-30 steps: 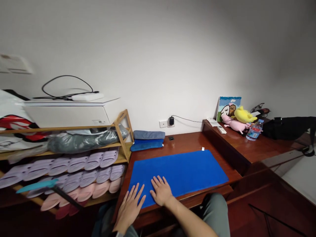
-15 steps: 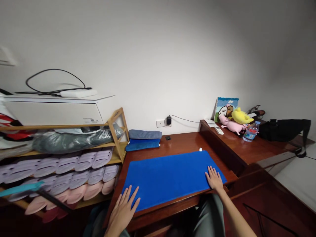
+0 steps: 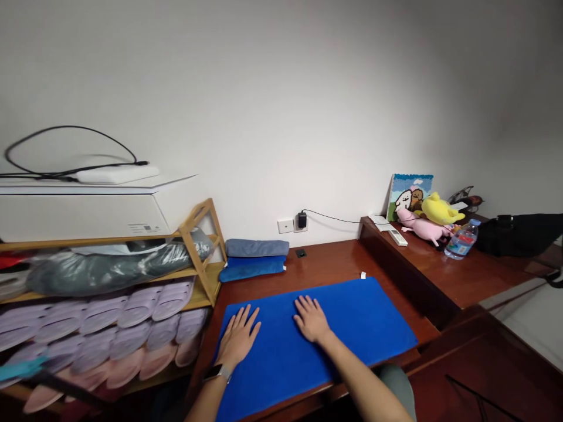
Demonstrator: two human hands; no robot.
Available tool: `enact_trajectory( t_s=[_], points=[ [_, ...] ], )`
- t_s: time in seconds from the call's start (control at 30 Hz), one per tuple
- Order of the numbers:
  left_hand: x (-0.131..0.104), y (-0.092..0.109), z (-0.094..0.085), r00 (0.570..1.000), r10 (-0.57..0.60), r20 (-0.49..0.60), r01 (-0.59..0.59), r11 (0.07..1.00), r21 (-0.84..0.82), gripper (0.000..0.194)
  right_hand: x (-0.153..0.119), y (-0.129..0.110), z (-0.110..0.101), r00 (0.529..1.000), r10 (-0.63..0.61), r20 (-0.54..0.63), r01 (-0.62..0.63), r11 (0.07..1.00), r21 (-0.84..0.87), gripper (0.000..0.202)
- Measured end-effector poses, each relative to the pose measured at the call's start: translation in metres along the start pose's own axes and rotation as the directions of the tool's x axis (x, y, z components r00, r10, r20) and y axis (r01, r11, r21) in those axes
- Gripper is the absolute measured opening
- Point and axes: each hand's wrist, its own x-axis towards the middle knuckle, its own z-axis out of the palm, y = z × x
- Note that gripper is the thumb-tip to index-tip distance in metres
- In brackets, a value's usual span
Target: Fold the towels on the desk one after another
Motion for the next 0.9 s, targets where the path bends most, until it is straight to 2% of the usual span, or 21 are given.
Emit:
enact_trajectory(
  t_s=[0.07,0.13,0.2,0.3,0.43,0.53,0.6,0.67,0.9],
  points=[
    [0.012,-0.009,0.01,0.999,-0.029,0.023,0.029,1.0,0.011,0.064,0.016,-0.005,0.011,0.998,-0.053,0.03,0.052,0.998,0.026,0.064],
    [0.014,-0.019,0.019,0.999,-0.034,0.018,0.034,0.999,0.017,0.066,0.021,0.013,0.012,0.999,-0.03,0.035,0.029,0.999,0.022,0.066],
    [0.013,-0.027,0.025,1.0,-0.022,-0.005,0.022,1.0,0.014,0.066,0.017,0.051,0.002,0.998,0.052,0.033,-0.052,0.999,-0.009,0.067],
    [0.01,-0.03,0.029,0.999,-0.028,-0.033,0.028,1.0,0.008,0.067,0.0,0.129,-0.026,0.965,0.259,0.029,-0.256,0.963,-0.088,0.068],
    [0.011,-0.029,0.03,0.998,-0.06,-0.037,0.061,0.998,0.017,0.07,-0.025,0.228,-0.057,0.855,0.518,-0.008,-0.513,0.844,-0.157,0.07],
    [0.012,-0.03,0.032,0.994,-0.098,-0.046,0.099,0.994,0.038,0.072,-0.034,0.273,-0.064,0.785,0.618,-0.041,-0.615,0.77,-0.167,0.071],
    [0.013,-0.03,0.033,0.993,-0.103,-0.054,0.105,0.993,0.049,0.071,-0.036,0.288,-0.062,0.764,0.642,-0.064,-0.642,0.746,-0.175,0.072],
    [0.013,-0.03,0.032,0.994,-0.097,-0.057,0.101,0.993,0.056,0.07,-0.037,0.294,-0.058,0.767,0.636,-0.081,-0.639,0.747,-0.183,0.073],
    [0.012,-0.023,0.021,0.994,-0.101,-0.042,0.103,0.993,0.054,0.067,-0.038,0.293,-0.055,0.775,0.624,-0.1,-0.63,0.752,-0.194,0.075]
  ],
)
